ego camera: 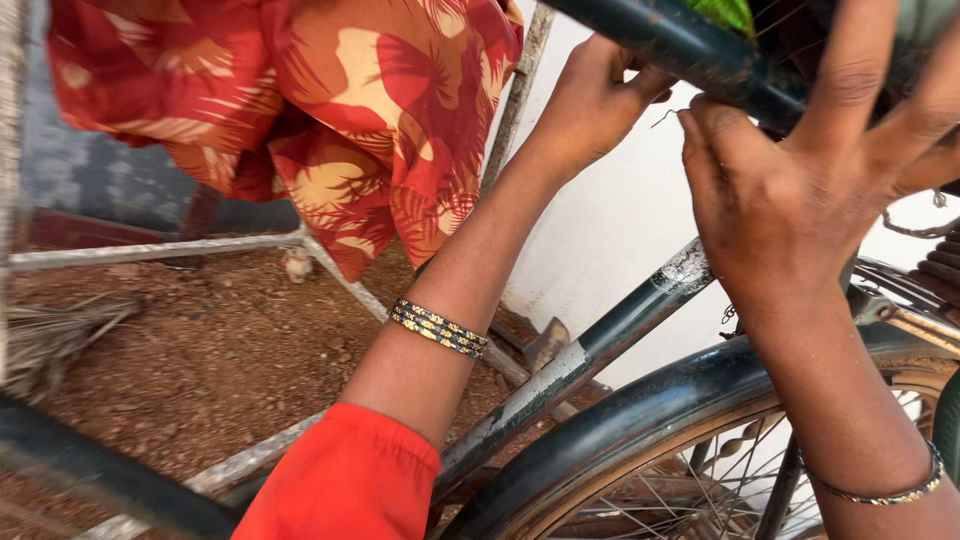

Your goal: The person adjusts the saddle of an old bicycle, working on the seat spring and fastening the seat cover to the seat frame. They use pliers to grip and tighten wire around the saddle and manipulate the seat components by hand.

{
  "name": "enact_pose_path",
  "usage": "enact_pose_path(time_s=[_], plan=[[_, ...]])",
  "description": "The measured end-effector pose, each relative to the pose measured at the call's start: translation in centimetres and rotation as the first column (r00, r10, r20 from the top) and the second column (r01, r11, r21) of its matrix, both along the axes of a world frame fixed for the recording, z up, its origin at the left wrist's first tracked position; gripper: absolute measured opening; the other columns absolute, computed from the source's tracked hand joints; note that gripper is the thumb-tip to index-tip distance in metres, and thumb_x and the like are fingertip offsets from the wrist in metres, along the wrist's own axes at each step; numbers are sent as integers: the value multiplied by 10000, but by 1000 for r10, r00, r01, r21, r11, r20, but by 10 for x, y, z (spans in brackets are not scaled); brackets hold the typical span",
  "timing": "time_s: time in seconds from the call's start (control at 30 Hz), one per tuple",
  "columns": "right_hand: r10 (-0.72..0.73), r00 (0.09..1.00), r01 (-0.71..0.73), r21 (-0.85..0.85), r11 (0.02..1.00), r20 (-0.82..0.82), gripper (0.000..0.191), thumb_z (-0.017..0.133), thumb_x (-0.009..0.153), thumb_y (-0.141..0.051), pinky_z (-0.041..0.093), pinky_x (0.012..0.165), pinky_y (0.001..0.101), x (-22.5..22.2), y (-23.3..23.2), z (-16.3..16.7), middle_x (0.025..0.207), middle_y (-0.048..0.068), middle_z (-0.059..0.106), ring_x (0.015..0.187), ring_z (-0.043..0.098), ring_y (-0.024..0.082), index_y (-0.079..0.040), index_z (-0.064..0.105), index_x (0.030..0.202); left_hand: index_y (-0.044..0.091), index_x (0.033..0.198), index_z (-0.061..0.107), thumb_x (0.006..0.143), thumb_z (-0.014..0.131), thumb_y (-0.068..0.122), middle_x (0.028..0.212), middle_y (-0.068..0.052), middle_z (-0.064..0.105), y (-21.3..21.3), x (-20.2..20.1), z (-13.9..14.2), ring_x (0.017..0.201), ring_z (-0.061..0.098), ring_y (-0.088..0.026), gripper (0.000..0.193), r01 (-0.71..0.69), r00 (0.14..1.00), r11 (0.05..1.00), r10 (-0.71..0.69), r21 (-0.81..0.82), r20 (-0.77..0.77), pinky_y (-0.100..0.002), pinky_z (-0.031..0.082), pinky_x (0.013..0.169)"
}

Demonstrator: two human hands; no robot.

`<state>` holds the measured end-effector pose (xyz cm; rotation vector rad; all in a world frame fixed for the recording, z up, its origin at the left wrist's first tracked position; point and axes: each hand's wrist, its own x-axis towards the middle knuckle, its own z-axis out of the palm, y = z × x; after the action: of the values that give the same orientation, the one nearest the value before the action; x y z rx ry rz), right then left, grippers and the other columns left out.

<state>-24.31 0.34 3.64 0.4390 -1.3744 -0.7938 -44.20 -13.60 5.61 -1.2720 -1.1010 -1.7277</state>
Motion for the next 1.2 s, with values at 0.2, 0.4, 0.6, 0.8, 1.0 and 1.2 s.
enact_pose_path(time_s=[0.2, 0.4, 0.6, 0.8, 1.0, 1.2], plan=[[102, 991, -101, -13, 995, 86, 177, 739, 1031, -122, 460, 1054, 394, -2, -12, -7, 1523, 165, 417, 1328, 499, 286, -107, 745, 1207, 52, 1116, 713, 961, 725, 188, 970, -74, 811, 5, 9, 0, 915, 788, -169, 206, -59, 978, 979, 96, 193, -186, -320, 617, 799], [447, 787, -298, -372, 879, 426, 195, 543, 1158, -89, 582, 780, 236, -18, -18, -20, 1010, 81, 638, 875, 686, 136, 6, 603, 1317, 72, 1071, 729, 963, 675, 233, 972, -64, 828, 28, -1, -1, 930, 815, -179, 202, -135, 981, 959, 164, 249, -99, -328, 626, 782], [456, 759, -219, -479, 850, 464, 221, 470, 1236, -140, 601, 728, 249, -36, 2, -14, 971, 93, 647, 837, 701, 135, -18, 551, 1401, 69, 1032, 721, 916, 647, 175, 831, -76, 785, 50, -19, 5, 780, 792, -179, 174, -229, 956, 930, 271, 286, -113, -336, 592, 699], [487, 747, -242, -497, 833, 453, 265, 443, 1247, -170, 633, 743, 256, -52, 14, -7, 992, 97, 652, 877, 724, 155, -24, 539, 1445, 66, 1011, 718, 912, 668, 212, 726, -73, 748, 55, -20, 1, 653, 746, -165, 184, -272, 947, 910, 311, 312, -83, -320, 571, 631], [388, 797, -218, -378, 900, 464, 196, 459, 1253, -123, 607, 738, 239, -30, -2, -16, 984, 108, 674, 863, 728, 152, -5, 546, 1383, 95, 1036, 715, 930, 664, 189, 832, -61, 765, 43, -9, -4, 773, 771, -188, 151, -280, 928, 870, 354, 406, -119, -333, 585, 676], [305, 866, -213, -260, 942, 397, 105, 537, 1202, -43, 572, 705, 240, -14, -21, -18, 935, 137, 675, 822, 724, 174, 46, 562, 1252, 121, 1068, 706, 977, 691, 291, 927, -18, 800, 24, 12, -10, 858, 801, -157, 193, -171, 974, 925, 210, 339, -82, -326, 599, 778]])
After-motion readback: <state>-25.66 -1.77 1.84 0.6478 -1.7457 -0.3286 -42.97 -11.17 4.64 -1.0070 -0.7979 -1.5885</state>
